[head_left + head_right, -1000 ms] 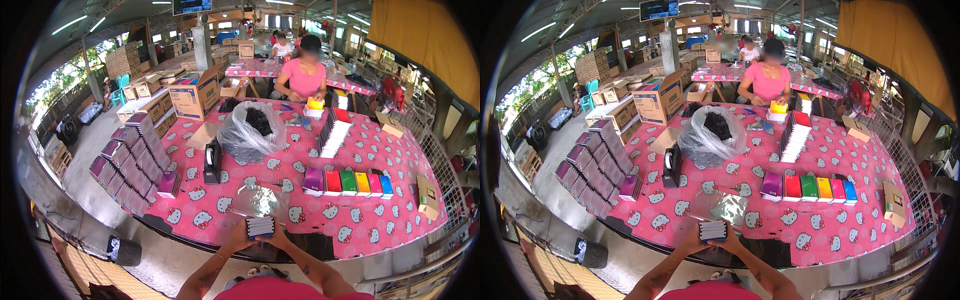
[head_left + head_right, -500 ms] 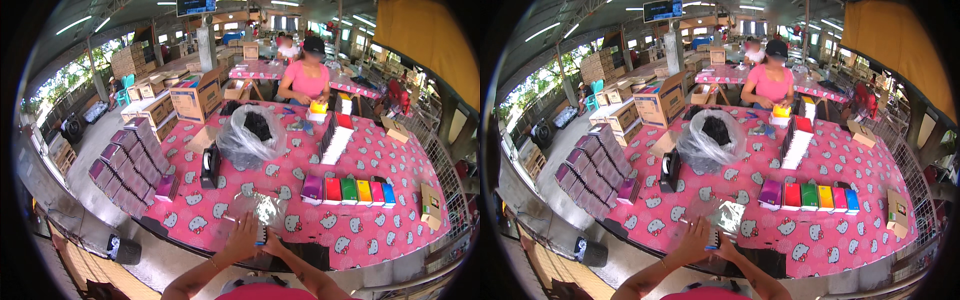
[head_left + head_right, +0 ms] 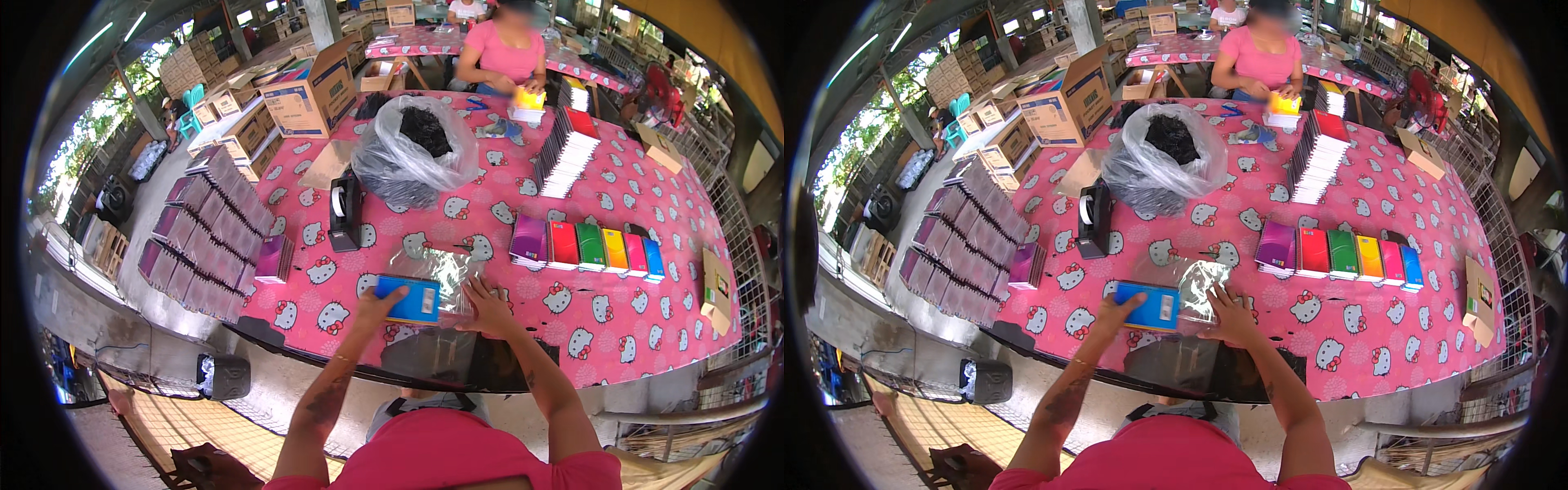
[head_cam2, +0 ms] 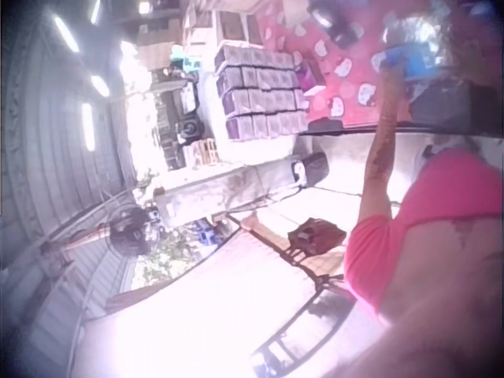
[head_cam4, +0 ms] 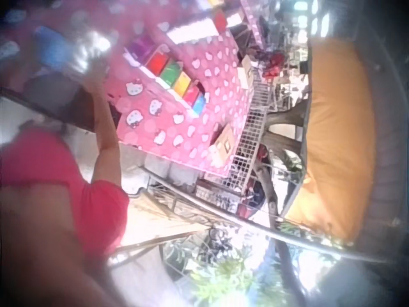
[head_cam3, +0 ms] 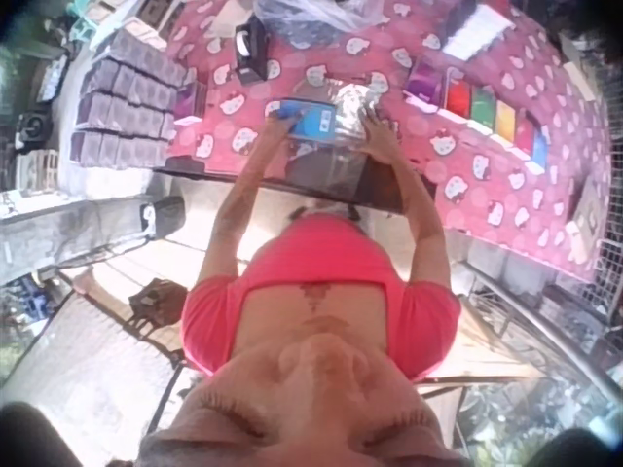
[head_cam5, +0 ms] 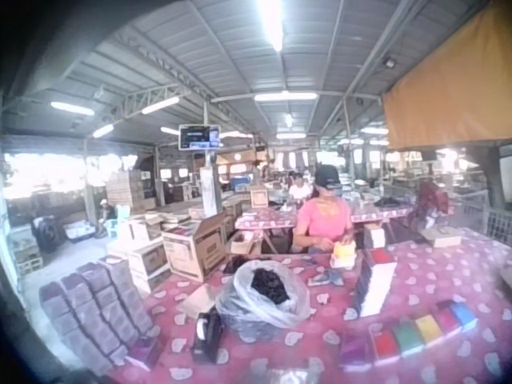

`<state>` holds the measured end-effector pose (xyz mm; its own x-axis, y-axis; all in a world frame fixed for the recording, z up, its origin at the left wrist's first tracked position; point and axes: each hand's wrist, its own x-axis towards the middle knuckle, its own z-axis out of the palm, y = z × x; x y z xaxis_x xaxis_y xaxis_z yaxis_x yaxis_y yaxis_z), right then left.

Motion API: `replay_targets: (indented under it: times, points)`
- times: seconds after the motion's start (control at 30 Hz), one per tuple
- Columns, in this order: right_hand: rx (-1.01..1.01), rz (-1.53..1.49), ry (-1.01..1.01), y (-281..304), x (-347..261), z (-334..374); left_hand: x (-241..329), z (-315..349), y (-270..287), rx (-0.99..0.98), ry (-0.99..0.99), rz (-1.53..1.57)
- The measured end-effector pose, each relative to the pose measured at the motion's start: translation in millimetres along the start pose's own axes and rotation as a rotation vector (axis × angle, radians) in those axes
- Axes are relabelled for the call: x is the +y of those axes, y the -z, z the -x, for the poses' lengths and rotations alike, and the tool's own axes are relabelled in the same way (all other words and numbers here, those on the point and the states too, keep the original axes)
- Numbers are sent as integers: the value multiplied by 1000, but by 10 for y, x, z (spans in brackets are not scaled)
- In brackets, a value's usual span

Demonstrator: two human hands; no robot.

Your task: The person places items into plastic bags and tapes them shut, then organizes them into small stacks. The person also sorts colorful notebook-like items into separate piles on the table.

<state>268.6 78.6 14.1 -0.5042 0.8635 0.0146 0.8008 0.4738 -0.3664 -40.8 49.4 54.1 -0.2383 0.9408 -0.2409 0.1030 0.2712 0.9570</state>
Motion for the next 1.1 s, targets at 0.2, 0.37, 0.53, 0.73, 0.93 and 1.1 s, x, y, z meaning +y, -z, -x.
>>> replay_targets:
  times: [0.2, 0.37, 0.53, 0.73, 0.93, 1.1]
  points:
    - [-57, 38, -34, 107, 105, -102, 142, -41, -447, -124, 172, -422]
    - [292, -723, -101, -23, 144, -28, 149, 17, -437, -57, -14, -691]
    - [-17, -1429, -566, -33, -468, 178, 91, 77, -301, 9, -18, -396]
    - [72, -1340, -478, -160, -426, 355, -296, -30, -3, -84, -96, -168]
    - [-92, -433, 236, -127, -560, 757, -383, 504, 621, -467, -890, -814]
    - [-132, -534, 39, 32, -693, 690, -408, 427, 624, -518, -812, -695]
